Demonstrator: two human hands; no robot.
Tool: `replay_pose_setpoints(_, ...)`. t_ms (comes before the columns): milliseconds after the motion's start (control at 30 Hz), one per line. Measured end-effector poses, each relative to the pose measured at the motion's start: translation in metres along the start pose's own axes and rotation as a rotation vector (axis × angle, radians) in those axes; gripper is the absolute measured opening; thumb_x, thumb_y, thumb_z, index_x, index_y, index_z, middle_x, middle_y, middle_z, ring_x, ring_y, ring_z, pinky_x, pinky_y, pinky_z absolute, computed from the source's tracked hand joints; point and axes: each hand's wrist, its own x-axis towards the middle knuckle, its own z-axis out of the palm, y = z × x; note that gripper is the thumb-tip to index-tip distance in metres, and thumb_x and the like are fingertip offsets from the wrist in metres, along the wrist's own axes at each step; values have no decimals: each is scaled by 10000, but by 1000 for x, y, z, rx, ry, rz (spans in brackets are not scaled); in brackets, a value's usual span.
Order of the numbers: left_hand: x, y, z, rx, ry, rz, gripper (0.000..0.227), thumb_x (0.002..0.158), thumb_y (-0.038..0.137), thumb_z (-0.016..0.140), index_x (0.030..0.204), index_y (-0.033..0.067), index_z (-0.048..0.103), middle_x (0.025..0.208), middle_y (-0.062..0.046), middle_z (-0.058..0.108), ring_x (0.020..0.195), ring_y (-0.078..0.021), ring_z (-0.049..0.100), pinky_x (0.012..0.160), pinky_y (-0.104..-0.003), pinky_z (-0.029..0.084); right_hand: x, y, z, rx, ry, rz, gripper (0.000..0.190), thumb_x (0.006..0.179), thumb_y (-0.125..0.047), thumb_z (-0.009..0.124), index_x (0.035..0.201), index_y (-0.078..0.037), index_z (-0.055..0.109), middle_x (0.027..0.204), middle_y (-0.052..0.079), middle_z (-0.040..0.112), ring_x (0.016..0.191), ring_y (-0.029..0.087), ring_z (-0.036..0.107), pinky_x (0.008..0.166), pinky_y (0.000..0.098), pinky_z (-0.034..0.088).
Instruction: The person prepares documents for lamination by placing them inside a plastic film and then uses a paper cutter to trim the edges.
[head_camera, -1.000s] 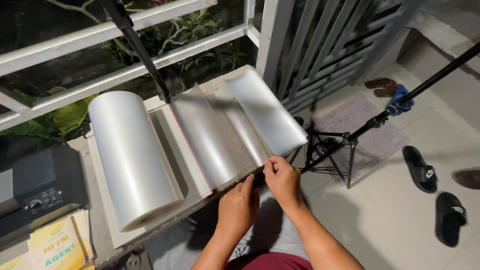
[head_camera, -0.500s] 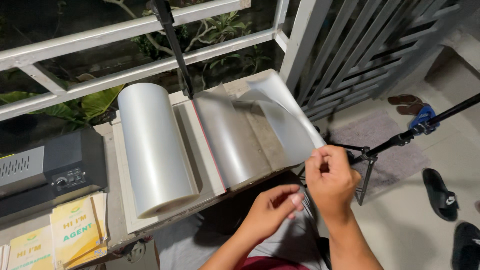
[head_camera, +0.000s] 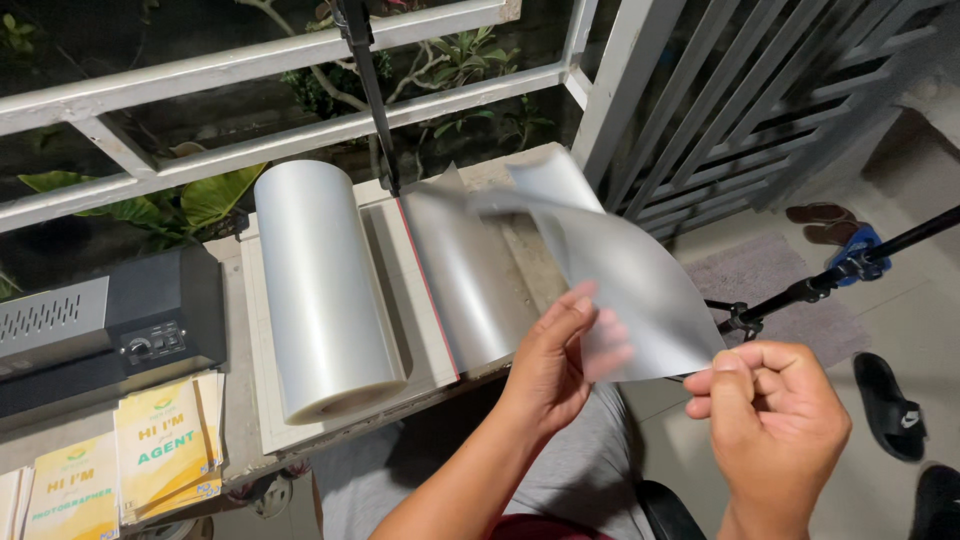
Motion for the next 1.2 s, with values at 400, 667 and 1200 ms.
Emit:
replay_pose_setpoints(400,-5,37,-39,388,130,401,511,977,102,626,1473,14,541,1053,-164,659,875,-281,717,615,-397,674,56,44,35,92,-586,278,376,1061,-187,496,1319,8,687,1064,192,703,857,207,603,649,334,588)
replay_pose_setpoints(667,-15,44,-67,456,212,389,490,990,62,593,1470,-17,535,1022,-170,651,825,-273,715,573,-397,673,81,90,126,188,-650,359,374,1091,-254,497,1261,7,704,947,140,666,688,147,577,488,234,475)
replay_pose_setpoints(1200,-5,56,-86,523,355,448,565,981,60,574,1512,-68,432,1035,-203,659,782,-266,714,543,-389,675,84,98,207,162,-655,266,292,862,-69,692,1142,-11,749,834,59,720,701,111,597,578,240,515)
